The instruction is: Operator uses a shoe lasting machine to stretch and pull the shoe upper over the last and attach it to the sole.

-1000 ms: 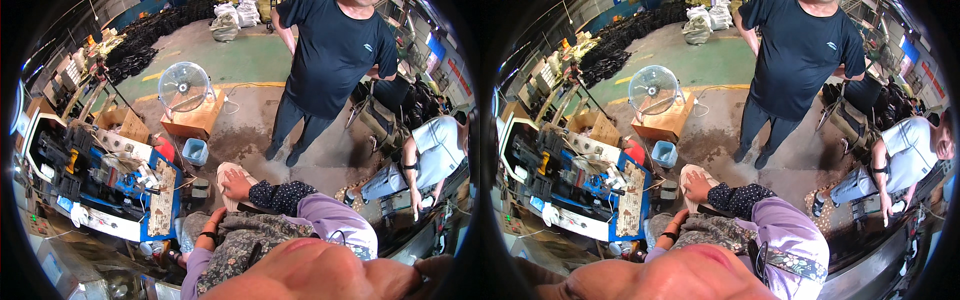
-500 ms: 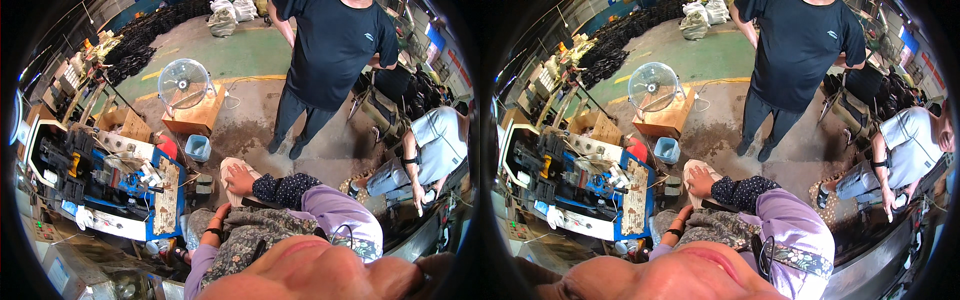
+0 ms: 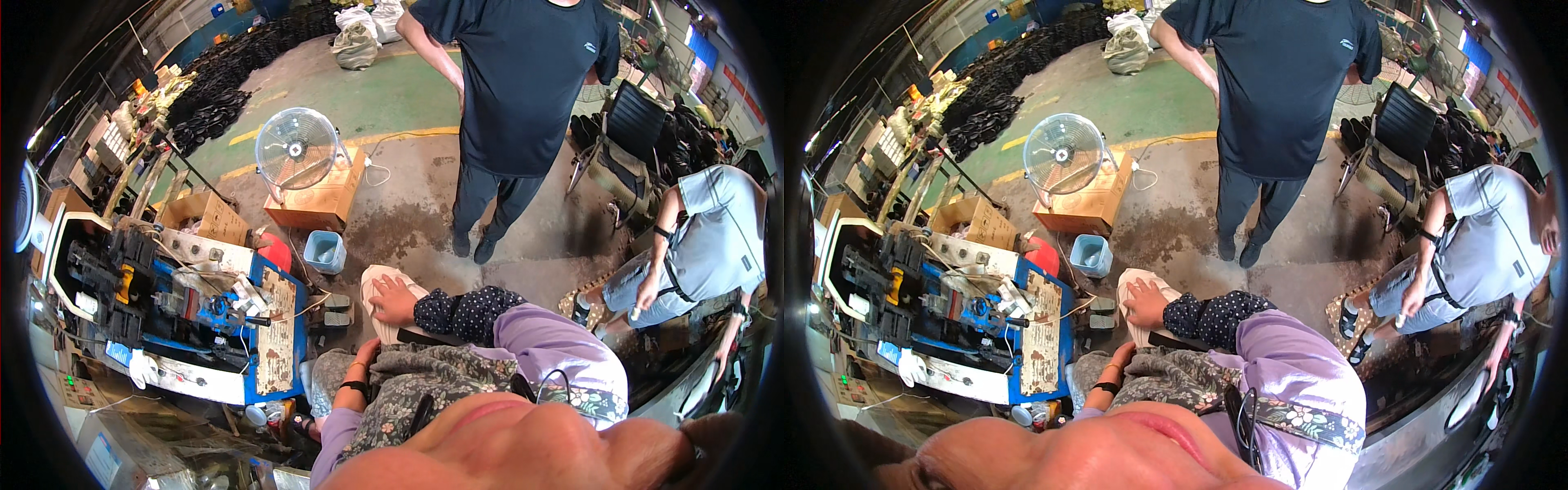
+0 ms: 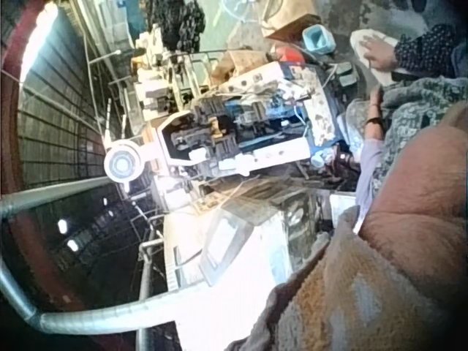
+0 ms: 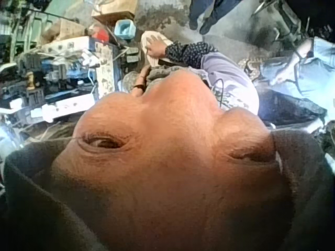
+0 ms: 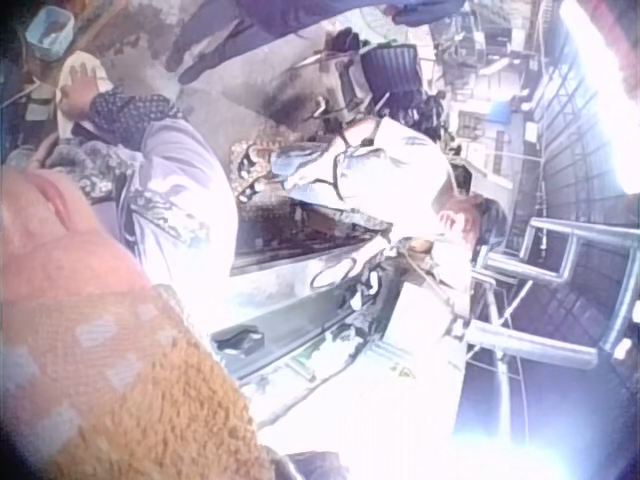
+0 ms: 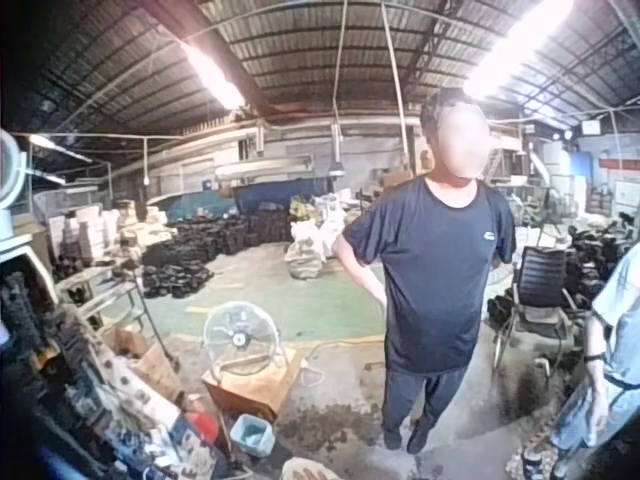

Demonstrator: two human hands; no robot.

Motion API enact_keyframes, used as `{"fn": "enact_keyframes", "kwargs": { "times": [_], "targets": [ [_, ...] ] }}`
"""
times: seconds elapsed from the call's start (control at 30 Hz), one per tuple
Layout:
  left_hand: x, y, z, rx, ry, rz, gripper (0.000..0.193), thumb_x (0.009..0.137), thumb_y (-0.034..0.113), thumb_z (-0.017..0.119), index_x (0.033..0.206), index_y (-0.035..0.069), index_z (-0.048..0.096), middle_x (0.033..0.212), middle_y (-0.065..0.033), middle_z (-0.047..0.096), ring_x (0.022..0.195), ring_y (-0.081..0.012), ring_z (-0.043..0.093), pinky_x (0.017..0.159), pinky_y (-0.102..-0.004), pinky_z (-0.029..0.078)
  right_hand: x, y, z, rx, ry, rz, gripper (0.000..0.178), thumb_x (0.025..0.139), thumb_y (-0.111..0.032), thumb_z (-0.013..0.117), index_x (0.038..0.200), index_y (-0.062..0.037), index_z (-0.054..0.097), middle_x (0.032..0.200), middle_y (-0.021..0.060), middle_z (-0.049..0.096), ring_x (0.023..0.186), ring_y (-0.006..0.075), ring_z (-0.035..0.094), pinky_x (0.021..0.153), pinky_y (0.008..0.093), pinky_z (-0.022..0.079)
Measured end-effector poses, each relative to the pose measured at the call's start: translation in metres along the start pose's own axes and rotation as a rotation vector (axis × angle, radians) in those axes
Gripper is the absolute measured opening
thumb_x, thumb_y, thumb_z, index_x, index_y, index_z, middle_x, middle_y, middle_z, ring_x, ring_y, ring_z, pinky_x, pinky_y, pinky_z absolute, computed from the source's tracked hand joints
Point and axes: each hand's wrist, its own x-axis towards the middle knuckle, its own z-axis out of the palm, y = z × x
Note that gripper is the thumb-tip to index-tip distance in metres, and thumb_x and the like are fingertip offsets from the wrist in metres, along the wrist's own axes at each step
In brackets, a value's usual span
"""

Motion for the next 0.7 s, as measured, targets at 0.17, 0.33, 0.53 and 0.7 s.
{"fn": "enact_keyframes", "kwargs": {
  "times": [0.17,0.33,0.53,0.7],
  "targets": [
    [-0.005,0.001,-0.001,0.033,-0.029,0.089,0.037,0.092,0.038,0.055,0.107,0.007,0.067,0.094,-0.0014,0.066,0.081,-0.0153,0.059,0.070,-0.0287,0.042,-0.001,-0.001,-0.004,0.009,-0.006,0.011,0.048,0.084,-0.041,0.057,0.124,-0.0146,0.063,0.149,0.0258,0.032,0.138,0.0458,0.027,0.108,0.0611,0.025],
    [-0.023,0.013,0.010,-0.004,-0.068,0.187,0.044,0.090,0.047,0.057,0.111,0.009,0.066,0.094,-0.0012,0.066,0.078,-0.0150,0.058,0.062,-0.0271,0.040,-0.003,-0.003,-0.007,-0.016,-0.042,0.019,0.048,0.084,-0.040,0.058,0.124,-0.0135,0.063,0.150,0.0251,0.032,0.139,0.0456,0.026,0.110,0.0599,0.024],
    [-0.046,0.030,0.025,0.114,0.043,0.070,0.048,0.091,0.050,0.055,0.113,0.008,0.064,0.097,-0.0031,0.066,0.079,-0.0167,0.059,0.064,-0.0308,0.044,-0.004,-0.002,-0.008,-0.008,-0.033,0.025,0.049,0.083,-0.040,0.060,0.124,-0.0139,0.063,0.149,0.0246,0.032,0.139,0.0453,0.027,0.109,0.0603,0.026],
    [-0.055,0.035,0.030,0.037,-0.013,0.083,0.046,0.095,0.040,0.054,0.117,0.001,0.062,0.110,-0.0073,0.067,0.095,-0.0215,0.062,0.082,-0.0317,0.048,-0.005,-0.001,-0.006,0.016,-0.002,0.009,0.050,0.082,-0.041,0.060,0.125,-0.0137,0.063,0.150,0.0243,0.032,0.138,0.0452,0.027,0.108,0.0605,0.027]
  ]
}}
